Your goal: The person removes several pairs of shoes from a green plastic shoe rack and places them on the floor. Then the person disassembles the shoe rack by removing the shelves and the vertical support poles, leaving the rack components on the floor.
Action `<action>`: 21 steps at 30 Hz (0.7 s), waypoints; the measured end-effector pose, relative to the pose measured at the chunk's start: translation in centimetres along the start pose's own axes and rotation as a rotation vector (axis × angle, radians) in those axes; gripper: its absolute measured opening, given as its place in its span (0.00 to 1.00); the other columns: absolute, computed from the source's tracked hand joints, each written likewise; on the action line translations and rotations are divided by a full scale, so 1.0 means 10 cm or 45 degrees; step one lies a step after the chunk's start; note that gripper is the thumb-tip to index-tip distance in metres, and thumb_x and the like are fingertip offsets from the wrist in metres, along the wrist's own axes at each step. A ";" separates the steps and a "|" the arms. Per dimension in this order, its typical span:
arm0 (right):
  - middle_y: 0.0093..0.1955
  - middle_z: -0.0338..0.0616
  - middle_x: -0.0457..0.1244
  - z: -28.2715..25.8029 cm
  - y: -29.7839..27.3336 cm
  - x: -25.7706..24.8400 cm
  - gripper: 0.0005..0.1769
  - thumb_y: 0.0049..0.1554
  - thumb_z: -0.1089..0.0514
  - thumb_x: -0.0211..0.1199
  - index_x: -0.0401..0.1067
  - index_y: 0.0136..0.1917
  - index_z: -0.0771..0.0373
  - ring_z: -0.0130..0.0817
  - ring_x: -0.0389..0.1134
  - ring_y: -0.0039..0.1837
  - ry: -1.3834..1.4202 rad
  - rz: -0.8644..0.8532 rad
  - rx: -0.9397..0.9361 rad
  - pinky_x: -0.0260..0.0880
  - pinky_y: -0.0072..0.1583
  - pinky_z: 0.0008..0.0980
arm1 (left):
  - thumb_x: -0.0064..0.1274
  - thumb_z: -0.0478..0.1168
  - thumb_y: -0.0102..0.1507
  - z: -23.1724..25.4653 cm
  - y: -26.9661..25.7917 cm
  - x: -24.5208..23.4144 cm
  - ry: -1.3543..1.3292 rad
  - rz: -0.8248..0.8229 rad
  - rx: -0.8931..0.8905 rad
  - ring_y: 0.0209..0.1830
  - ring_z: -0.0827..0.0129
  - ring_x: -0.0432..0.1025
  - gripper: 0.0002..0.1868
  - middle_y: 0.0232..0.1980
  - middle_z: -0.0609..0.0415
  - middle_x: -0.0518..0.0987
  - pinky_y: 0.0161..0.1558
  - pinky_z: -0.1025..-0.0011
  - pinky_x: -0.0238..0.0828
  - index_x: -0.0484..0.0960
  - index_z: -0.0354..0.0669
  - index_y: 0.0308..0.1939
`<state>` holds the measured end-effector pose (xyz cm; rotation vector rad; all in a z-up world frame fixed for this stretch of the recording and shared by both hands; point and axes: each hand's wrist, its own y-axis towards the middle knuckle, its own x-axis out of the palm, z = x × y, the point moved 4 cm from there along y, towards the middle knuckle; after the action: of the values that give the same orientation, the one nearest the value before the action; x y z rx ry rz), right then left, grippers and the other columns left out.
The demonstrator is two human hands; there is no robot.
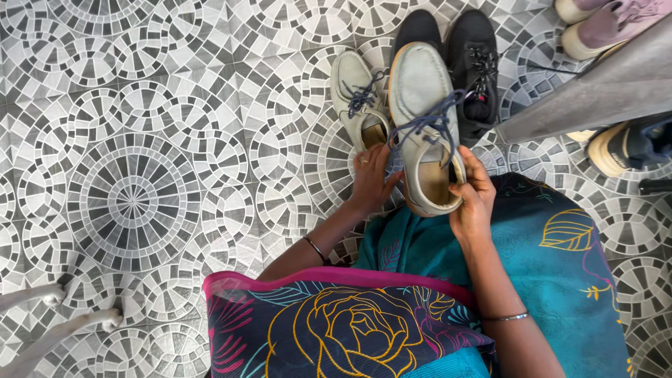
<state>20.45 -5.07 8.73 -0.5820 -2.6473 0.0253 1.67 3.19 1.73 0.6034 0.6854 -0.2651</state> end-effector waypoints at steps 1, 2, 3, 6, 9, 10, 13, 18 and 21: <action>0.73 0.50 0.62 0.07 0.04 0.01 0.43 0.44 0.75 0.48 0.64 0.75 0.70 0.36 0.63 0.73 -0.017 -0.017 0.010 0.62 0.71 0.29 | 0.56 0.59 0.58 -0.13 0.01 0.05 0.293 -0.038 0.003 0.66 0.47 0.65 0.40 0.58 0.42 0.75 0.63 0.44 0.51 0.68 0.34 0.64; 0.73 0.50 0.62 0.13 0.08 0.01 0.42 0.45 0.76 0.48 0.64 0.75 0.70 0.36 0.63 0.73 -0.034 -0.035 0.020 0.62 0.72 0.30 | 0.57 0.54 0.57 -0.26 0.02 0.10 0.333 -0.124 0.008 0.65 0.51 0.66 0.34 0.55 0.45 0.76 0.63 0.42 0.52 0.71 0.37 0.60; 0.73 0.49 0.62 0.20 0.12 0.01 0.42 0.45 0.76 0.48 0.64 0.74 0.70 0.36 0.63 0.73 -0.038 -0.041 0.035 0.62 0.72 0.30 | 0.59 0.50 0.56 -0.37 0.02 0.12 0.373 -0.211 0.011 0.63 0.54 0.68 0.28 0.52 0.48 0.77 0.64 0.41 0.53 0.75 0.40 0.55; 0.73 0.48 0.61 0.39 0.27 0.03 0.42 0.44 0.76 0.48 0.64 0.74 0.70 0.36 0.62 0.73 -0.044 -0.059 0.066 0.61 0.73 0.29 | 0.62 0.45 0.58 -0.57 -0.03 0.07 0.268 -0.186 0.003 0.59 0.52 0.69 0.16 0.46 0.48 0.76 0.64 0.46 0.59 0.77 0.41 0.44; 0.73 0.48 0.62 0.58 0.39 0.06 0.41 0.45 0.76 0.48 0.65 0.73 0.70 0.36 0.63 0.73 -0.039 -0.062 0.090 0.62 0.73 0.29 | 0.62 0.42 0.59 -0.63 -0.18 -0.06 0.178 -0.068 -0.013 0.59 0.48 0.68 0.14 0.46 0.45 0.75 0.64 0.51 0.63 0.77 0.38 0.40; 0.72 0.48 0.62 0.64 0.44 0.07 0.41 0.45 0.76 0.48 0.65 0.73 0.70 0.36 0.63 0.73 -0.035 -0.058 0.098 0.62 0.73 0.29 | 0.62 0.41 0.58 -0.64 -0.21 -0.10 0.169 -0.034 -0.010 0.59 0.47 0.68 0.13 0.46 0.44 0.75 0.63 0.51 0.63 0.77 0.38 0.40; 0.70 0.47 0.63 0.83 0.54 0.08 0.41 0.46 0.76 0.49 0.64 0.74 0.69 0.35 0.64 0.69 -0.078 -0.067 0.163 0.63 0.68 0.29 | 0.62 0.37 0.57 -0.71 -0.31 -0.17 0.143 0.000 -0.131 0.59 0.47 0.68 0.13 0.49 0.43 0.76 0.61 0.54 0.66 0.77 0.37 0.42; 0.69 0.45 0.63 1.24 0.72 0.08 0.38 0.50 0.74 0.51 0.63 0.75 0.68 0.32 0.64 0.68 -0.126 -0.096 0.181 0.64 0.68 0.27 | 0.63 0.36 0.58 -0.87 -0.47 -0.36 0.120 -0.021 -0.157 0.63 0.49 0.68 0.15 0.52 0.44 0.76 0.69 0.54 0.64 0.78 0.39 0.47; 0.66 0.45 0.62 1.57 0.87 0.06 0.35 0.56 0.68 0.57 0.61 0.77 0.64 0.31 0.63 0.63 -0.262 -0.136 0.255 0.64 0.64 0.27 | 0.65 0.39 0.59 -0.81 -0.51 -0.39 0.192 -0.060 -0.115 0.71 0.48 0.64 0.20 0.58 0.44 0.73 0.75 0.45 0.54 0.76 0.41 0.53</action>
<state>16.93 4.23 -6.18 -0.3894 -2.8251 0.3312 -7.58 4.11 -2.85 0.5246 0.8530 -0.2323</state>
